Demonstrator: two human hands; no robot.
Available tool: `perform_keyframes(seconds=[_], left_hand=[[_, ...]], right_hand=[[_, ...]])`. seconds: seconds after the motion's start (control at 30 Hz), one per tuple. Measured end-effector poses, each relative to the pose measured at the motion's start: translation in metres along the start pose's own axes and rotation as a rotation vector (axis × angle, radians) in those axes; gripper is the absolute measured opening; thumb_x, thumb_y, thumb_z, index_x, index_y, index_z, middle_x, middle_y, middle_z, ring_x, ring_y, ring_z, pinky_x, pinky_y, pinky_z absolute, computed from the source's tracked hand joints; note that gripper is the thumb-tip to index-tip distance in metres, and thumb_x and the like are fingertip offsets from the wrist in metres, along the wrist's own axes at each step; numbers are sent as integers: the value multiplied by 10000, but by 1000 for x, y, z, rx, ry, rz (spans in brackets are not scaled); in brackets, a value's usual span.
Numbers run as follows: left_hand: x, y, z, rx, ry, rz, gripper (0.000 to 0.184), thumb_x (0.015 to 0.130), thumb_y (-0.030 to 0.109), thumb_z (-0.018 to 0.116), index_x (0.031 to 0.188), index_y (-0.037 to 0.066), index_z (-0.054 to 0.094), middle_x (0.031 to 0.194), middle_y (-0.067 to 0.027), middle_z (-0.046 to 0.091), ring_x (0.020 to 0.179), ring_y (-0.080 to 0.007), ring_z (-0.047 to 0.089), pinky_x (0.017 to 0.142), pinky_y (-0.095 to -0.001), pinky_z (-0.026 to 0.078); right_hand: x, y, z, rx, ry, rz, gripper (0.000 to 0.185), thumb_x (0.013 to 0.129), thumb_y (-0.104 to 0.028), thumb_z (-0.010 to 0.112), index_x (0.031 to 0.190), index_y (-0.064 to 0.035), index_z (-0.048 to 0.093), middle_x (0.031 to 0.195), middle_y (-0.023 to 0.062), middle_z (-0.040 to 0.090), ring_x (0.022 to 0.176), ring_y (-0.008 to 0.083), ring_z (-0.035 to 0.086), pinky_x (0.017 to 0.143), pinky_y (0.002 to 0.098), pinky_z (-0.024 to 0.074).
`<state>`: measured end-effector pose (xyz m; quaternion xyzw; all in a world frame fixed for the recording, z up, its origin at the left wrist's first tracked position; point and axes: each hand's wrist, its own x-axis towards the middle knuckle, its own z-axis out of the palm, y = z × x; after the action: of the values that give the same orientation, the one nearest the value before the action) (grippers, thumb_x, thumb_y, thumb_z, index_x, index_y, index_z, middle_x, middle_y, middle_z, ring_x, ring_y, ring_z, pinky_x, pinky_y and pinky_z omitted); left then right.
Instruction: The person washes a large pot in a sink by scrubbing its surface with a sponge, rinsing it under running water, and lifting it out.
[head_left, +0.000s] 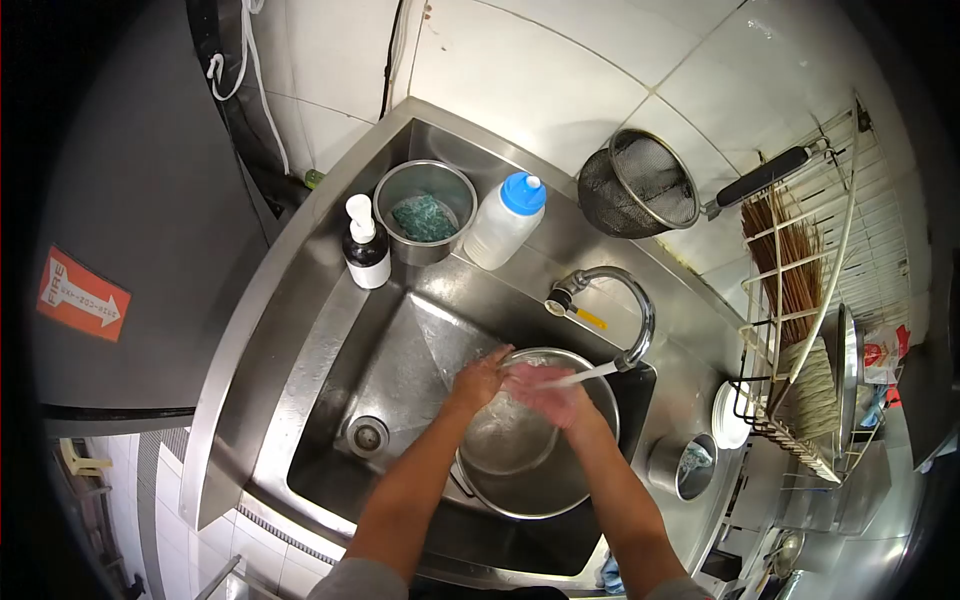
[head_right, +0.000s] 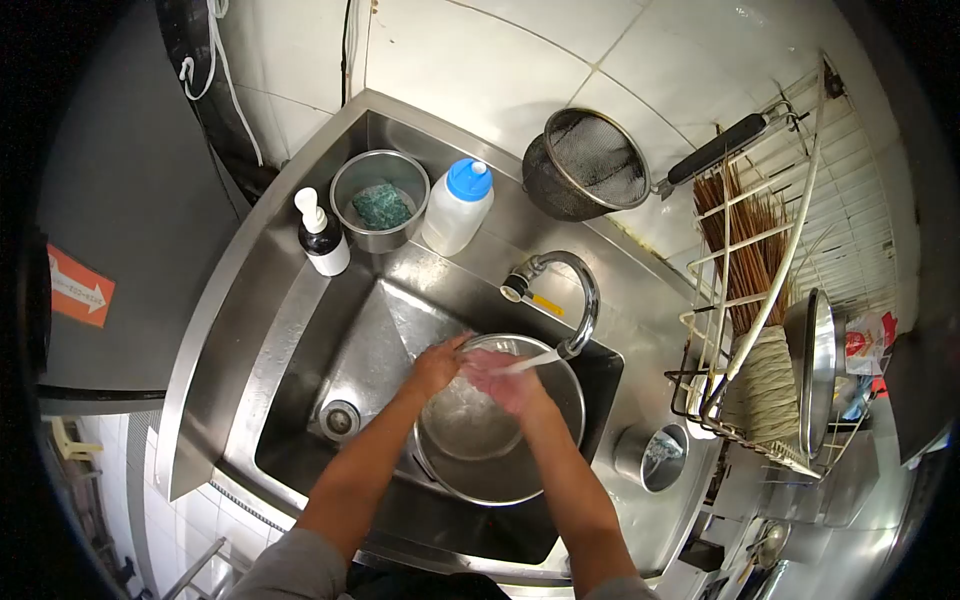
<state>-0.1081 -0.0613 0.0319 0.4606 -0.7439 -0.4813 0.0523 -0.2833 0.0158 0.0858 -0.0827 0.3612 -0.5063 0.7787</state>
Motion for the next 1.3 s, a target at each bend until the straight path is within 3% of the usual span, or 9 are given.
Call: perform_keyframes(seconds=[0.2,0.27,0.37,0.53,0.77,0.93,1.1,1.13,1.3], left_hand=[[-107,-55,65,-548,693,-202,462,953,342,579,1278,16,554,1212,-170,619,1125,-321,575,977,-408,438],[-138,-86,100,-885,563,-617,451,975,353,562,1234,-17,568,1145,-145,639,1042,-260,597,928,-362,456],[-141,-108,125,-1280,421,-764,423,994,353,535,1182,-22,583,1075,-143,650,973,-236,606,860,-357,476],[-103,-124,129,-1057,417,-661,428,971,374,563,1112,-28,604,1025,-163,661,919,-246,624,795,-363,487],[-58,-93,73,-671,362,-584,499,921,460,611,1015,-29,644,945,-202,685,904,-325,649,806,-399,479],[-75,-19,22,-427,361,-343,547,871,508,648,915,-37,648,871,-221,672,842,-357,647,754,-429,477],[-62,62,-16,-244,210,-49,454,824,400,714,839,-45,628,764,-219,657,757,-349,665,674,-426,496],[-59,76,-19,-242,215,-32,454,824,400,714,839,-45,628,764,-219,657,757,-349,665,674,-426,496],[-47,108,-19,-349,-332,-21,472,749,402,790,813,-32,616,709,-138,668,656,-262,661,617,-369,530]], right_hand=[[8,7,-33,130,60,-5,478,899,-267,583,1245,63,563,1299,217,577,1217,402,536,1055,488,416],[10,4,-22,127,131,-28,450,907,-246,574,1236,61,571,1294,218,580,1211,405,539,1053,488,419],[5,1,4,-92,132,144,428,905,-217,564,1229,63,575,1292,220,581,1201,404,547,1051,486,425],[-1,-2,1,-24,-105,14,464,914,-285,589,1242,43,573,1256,203,610,1166,373,581,1020,472,454],[-4,1,0,-94,47,-53,529,907,-299,622,1303,39,523,1323,192,569,1195,348,567,954,440,480],[-20,13,38,-307,588,-19,615,904,-497,620,1257,-5,511,1193,164,597,1110,307,589,973,464,456],[-38,31,67,17,336,-244,564,946,-432,597,1216,50,486,1100,134,631,942,297,632,838,434,511],[-36,40,57,-120,574,-327,477,971,-361,569,1179,65,514,1091,162,626,910,302,642,853,443,523],[-78,47,15,145,426,-330,264,937,-130,548,1115,65,563,1068,188,629,945,292,650,861,424,537]])
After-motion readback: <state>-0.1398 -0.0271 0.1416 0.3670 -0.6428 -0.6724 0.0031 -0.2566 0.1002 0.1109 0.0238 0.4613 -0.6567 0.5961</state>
